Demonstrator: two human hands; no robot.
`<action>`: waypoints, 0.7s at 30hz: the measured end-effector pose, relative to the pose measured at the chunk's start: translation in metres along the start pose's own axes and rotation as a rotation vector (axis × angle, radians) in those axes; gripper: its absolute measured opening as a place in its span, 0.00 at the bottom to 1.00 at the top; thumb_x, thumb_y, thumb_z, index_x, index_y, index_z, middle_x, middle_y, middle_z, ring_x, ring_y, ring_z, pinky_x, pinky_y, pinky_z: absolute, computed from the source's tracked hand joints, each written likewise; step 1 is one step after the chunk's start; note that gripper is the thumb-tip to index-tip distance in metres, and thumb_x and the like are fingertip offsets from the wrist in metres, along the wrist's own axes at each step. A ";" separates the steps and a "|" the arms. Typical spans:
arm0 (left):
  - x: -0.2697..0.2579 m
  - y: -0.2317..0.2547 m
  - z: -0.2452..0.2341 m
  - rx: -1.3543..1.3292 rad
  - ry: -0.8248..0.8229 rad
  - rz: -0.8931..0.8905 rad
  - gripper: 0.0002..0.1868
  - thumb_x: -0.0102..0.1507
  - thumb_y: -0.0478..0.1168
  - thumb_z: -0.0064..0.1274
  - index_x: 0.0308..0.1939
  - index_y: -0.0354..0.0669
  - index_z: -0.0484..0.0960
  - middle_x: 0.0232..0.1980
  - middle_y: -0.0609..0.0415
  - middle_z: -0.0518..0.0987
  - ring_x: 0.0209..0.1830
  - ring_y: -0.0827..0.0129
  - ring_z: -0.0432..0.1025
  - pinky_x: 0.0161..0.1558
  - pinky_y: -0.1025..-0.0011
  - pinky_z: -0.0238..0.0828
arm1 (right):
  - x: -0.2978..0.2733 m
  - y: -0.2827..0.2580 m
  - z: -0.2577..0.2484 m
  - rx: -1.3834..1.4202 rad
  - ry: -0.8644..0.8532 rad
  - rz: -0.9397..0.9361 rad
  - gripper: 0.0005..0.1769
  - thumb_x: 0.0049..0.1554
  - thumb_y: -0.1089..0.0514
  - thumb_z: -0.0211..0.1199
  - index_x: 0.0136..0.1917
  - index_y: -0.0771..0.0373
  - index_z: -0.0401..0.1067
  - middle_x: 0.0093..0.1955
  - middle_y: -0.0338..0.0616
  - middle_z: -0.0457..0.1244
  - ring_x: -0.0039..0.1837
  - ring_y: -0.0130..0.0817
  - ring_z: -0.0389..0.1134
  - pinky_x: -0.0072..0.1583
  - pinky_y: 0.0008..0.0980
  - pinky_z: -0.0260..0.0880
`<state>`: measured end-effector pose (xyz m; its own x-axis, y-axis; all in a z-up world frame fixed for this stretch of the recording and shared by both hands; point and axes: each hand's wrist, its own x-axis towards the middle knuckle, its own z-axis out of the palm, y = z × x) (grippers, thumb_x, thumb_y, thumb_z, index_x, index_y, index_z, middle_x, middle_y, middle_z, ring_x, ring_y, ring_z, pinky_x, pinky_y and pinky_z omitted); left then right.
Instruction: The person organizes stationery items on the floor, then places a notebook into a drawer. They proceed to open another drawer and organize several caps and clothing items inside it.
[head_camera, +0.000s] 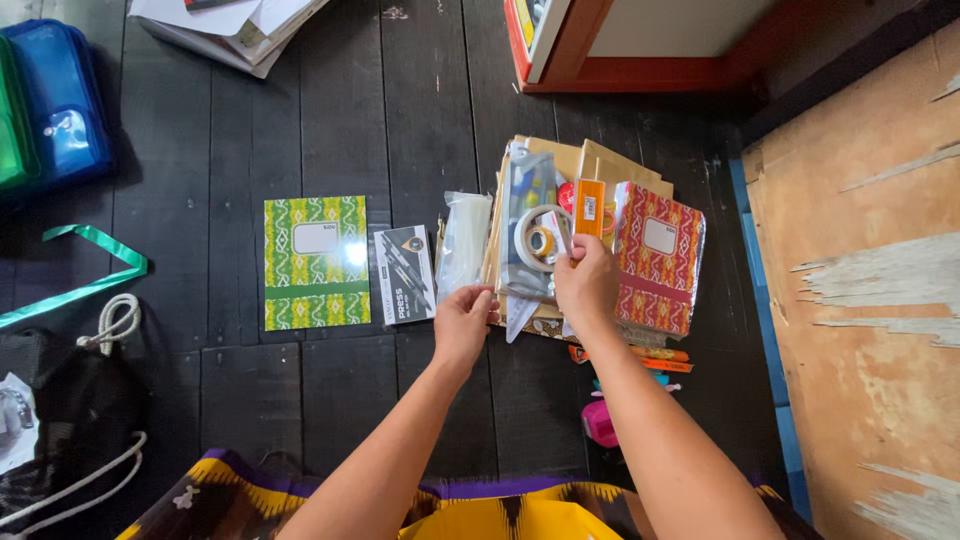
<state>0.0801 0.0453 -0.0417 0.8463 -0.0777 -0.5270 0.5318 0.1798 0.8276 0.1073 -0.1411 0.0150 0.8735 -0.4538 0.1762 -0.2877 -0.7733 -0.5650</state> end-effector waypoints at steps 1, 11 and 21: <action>0.002 -0.002 0.000 -0.008 -0.005 0.002 0.12 0.68 0.41 0.52 0.50 0.38 0.83 0.37 0.58 0.83 0.31 0.78 0.74 0.31 0.78 0.68 | 0.000 0.003 0.001 0.031 -0.036 0.054 0.15 0.53 0.58 0.67 0.53 0.64 0.77 0.45 0.49 0.71 0.48 0.47 0.72 0.51 0.45 0.72; 0.012 0.000 -0.012 0.073 0.171 0.111 0.10 0.66 0.38 0.54 0.47 0.34 0.85 0.36 0.55 0.84 0.32 0.75 0.78 0.37 0.76 0.76 | 0.006 0.002 -0.010 0.012 0.058 0.014 0.13 0.53 0.58 0.68 0.51 0.64 0.78 0.45 0.49 0.71 0.46 0.43 0.73 0.49 0.42 0.72; 0.028 0.021 -0.072 0.434 0.602 0.169 0.16 0.58 0.44 0.63 0.47 0.43 0.86 0.37 0.53 0.86 0.37 0.66 0.80 0.44 0.65 0.76 | -0.050 -0.076 0.004 0.101 -0.110 -0.254 0.07 0.60 0.57 0.62 0.45 0.62 0.77 0.42 0.49 0.69 0.44 0.48 0.71 0.46 0.44 0.70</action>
<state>0.1131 0.1171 -0.0529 0.8206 0.4876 -0.2979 0.4662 -0.2699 0.8425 0.0867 -0.0578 0.0461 0.9514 -0.1962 0.2374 -0.0184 -0.8056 -0.5921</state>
